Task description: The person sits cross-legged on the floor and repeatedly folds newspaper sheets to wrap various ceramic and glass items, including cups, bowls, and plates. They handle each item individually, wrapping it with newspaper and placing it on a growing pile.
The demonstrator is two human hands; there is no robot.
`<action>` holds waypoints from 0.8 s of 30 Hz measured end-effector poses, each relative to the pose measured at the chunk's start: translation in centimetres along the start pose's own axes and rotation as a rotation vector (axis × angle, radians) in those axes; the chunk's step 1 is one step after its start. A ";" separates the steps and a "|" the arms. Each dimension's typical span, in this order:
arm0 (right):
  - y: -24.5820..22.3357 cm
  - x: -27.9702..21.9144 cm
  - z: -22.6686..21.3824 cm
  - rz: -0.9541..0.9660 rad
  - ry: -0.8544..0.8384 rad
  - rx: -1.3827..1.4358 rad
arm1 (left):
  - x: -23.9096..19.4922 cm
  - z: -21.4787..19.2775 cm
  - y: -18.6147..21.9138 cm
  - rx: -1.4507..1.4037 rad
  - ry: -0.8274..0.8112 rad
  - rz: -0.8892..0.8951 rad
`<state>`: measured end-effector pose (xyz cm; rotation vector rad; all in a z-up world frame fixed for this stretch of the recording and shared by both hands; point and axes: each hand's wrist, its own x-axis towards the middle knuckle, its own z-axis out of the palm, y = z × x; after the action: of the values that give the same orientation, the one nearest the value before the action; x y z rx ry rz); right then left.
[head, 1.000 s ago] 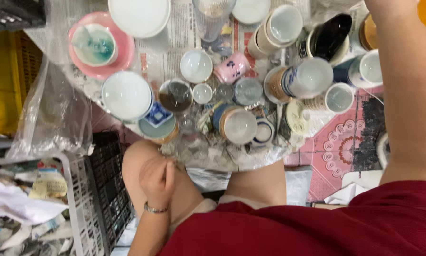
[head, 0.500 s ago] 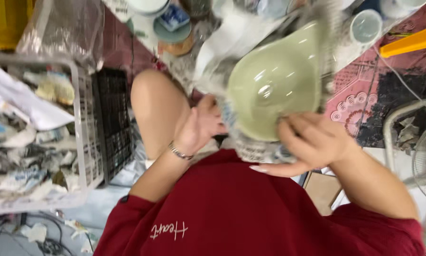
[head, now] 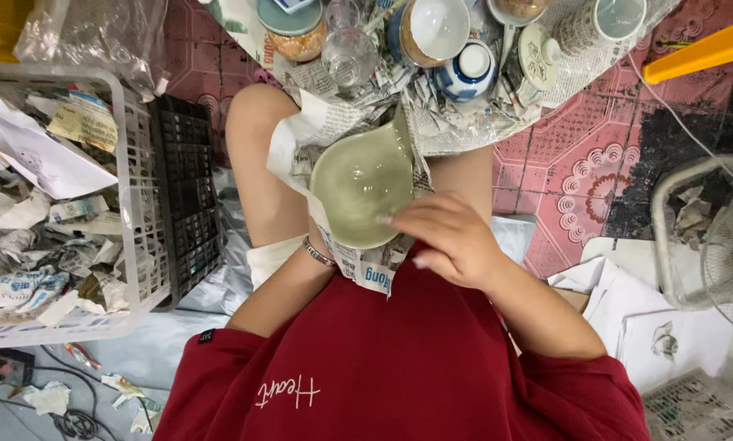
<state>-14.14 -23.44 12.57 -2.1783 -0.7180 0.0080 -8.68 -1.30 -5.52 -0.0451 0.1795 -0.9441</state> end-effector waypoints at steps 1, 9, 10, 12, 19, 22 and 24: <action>-0.3 0.0 -0.1 0.040 0.011 -0.113 | -0.1 0.3 0.3 0.072 0.030 0.026; -0.3 1.7 1.3 0.000 -0.050 -0.500 | -0.8 0.2 -1.6 0.127 0.084 0.080; -0.1 1.7 1.2 0.021 -0.060 -0.461 | -0.4 -0.2 -1.7 0.225 0.166 0.134; 0.5 1.5 1.0 0.053 -0.071 -0.364 | -0.3 -0.7 -1.7 0.342 0.238 0.180; 2.6 1.1 -1.9 0.099 0.056 -0.009 | 0.0 0.7 0.5 0.510 0.185 0.208; 3.6 0.5 -5.2 0.116 0.149 0.191 | 0.4 1.8 1.9 0.631 0.232 0.221; 4.2 0.0 -7.9 0.120 0.242 0.297 | 0.7 2.2 2.5 0.643 0.293 0.257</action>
<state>-10.16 -31.15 14.80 -1.8935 -0.4183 -0.0808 -5.87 -0.51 -3.71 0.6968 0.1410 -0.7119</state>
